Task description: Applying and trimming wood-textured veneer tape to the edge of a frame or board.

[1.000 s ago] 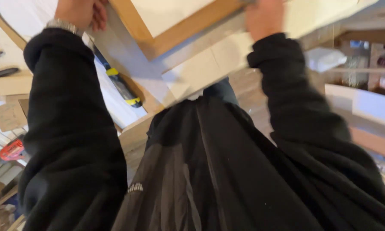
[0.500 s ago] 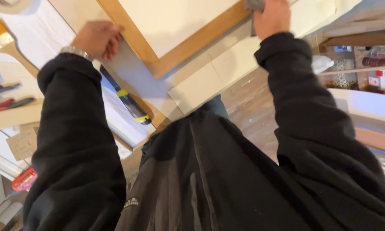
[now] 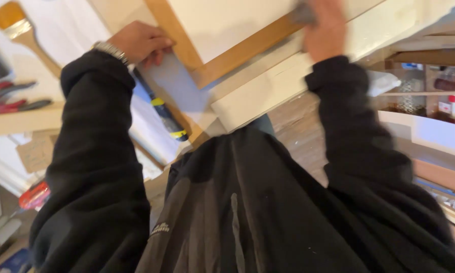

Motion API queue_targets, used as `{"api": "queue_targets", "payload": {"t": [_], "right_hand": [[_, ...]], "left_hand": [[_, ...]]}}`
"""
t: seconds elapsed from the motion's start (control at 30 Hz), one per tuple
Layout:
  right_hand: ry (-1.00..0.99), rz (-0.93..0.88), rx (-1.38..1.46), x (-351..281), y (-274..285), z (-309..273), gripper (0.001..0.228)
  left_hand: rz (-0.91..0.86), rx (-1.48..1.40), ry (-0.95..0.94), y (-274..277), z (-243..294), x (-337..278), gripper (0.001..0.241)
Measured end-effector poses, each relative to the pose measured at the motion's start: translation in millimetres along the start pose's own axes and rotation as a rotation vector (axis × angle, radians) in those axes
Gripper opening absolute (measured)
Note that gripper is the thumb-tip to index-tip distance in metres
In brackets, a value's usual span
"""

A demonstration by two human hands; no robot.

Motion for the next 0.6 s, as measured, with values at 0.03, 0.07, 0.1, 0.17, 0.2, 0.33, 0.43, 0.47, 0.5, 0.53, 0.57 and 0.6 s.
{"api": "queue_targets", "payload": {"t": [0.03, 0.07, 0.1, 0.17, 0.2, 0.33, 0.43, 0.47, 0.5, 0.53, 0.57, 0.6], "right_hand": [[-0.004, 0.043, -0.097, 8.0, 27.4, 9.8, 0.044], [0.005, 0.043, -0.082, 0.7, 9.8, 9.7, 0.044], [-0.027, 0.027, -0.11, -7.5, -4.9, 12.1, 0.04], [-0.057, 0.006, -0.132, -14.1, -39.8, -13.2, 0.036], [-0.089, -0.044, -0.026, -13.3, -61.5, -40.6, 0.037], [-0.095, -0.301, 0.213, 10.1, -112.5, -190.4, 0.05], [-0.004, -0.301, 0.233, 15.2, -105.8, -160.7, 0.05], [-0.012, -0.302, 0.234, 9.3, -88.4, -138.4, 0.05], [-0.053, -0.242, 0.124, 7.1, -69.1, -111.9, 0.046], [-0.092, -0.181, 0.014, 4.9, -49.4, -86.0, 0.042], [-0.094, -0.183, 0.015, -1.7, -49.1, -79.6, 0.042], [-0.149, -0.188, -0.014, -8.9, -48.4, -71.6, 0.038]], "left_hand": [[-0.023, 0.062, -0.053, 1.1, 1.4, 1.9, 0.03], [-0.013, 0.058, -0.041, 2.1, -0.8, 1.1, 0.03], [-0.016, 0.077, -0.05, 2.1, 0.4, 4.0, 0.031], [-0.019, 0.09, -0.052, 1.5, -1.6, 10.2, 0.032], [-0.024, 0.084, -0.043, 0.4, -5.0, 13.0, 0.032], [-0.012, 0.065, -0.047, -2.6, -9.0, 13.4, 0.033], [-0.033, 0.045, -0.065, -5.1, -6.9, 9.1, 0.031], [-0.041, 0.047, -0.064, -7.8, -7.7, 8.7, 0.031], [0.006, 0.07, -0.055, -6.7, -7.9, 9.2, 0.033], [0.052, 0.092, -0.046, -5.6, -8.1, 9.4, 0.035], [0.049, 0.091, -0.044, -7.0, -12.2, 12.6, 0.035], [0.026, 0.077, -0.045, -9.0, -16.1, 15.7, 0.034]]}}
Point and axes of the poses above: each hand's wrist, its own x-axis towards the middle knuckle, its own y-axis out of the back of the hand, z = x × y, the point moved 3 cm from there along x, towards the middle knuckle, and after that the axes turned 14 degrees about y, right-handed, at the moved point
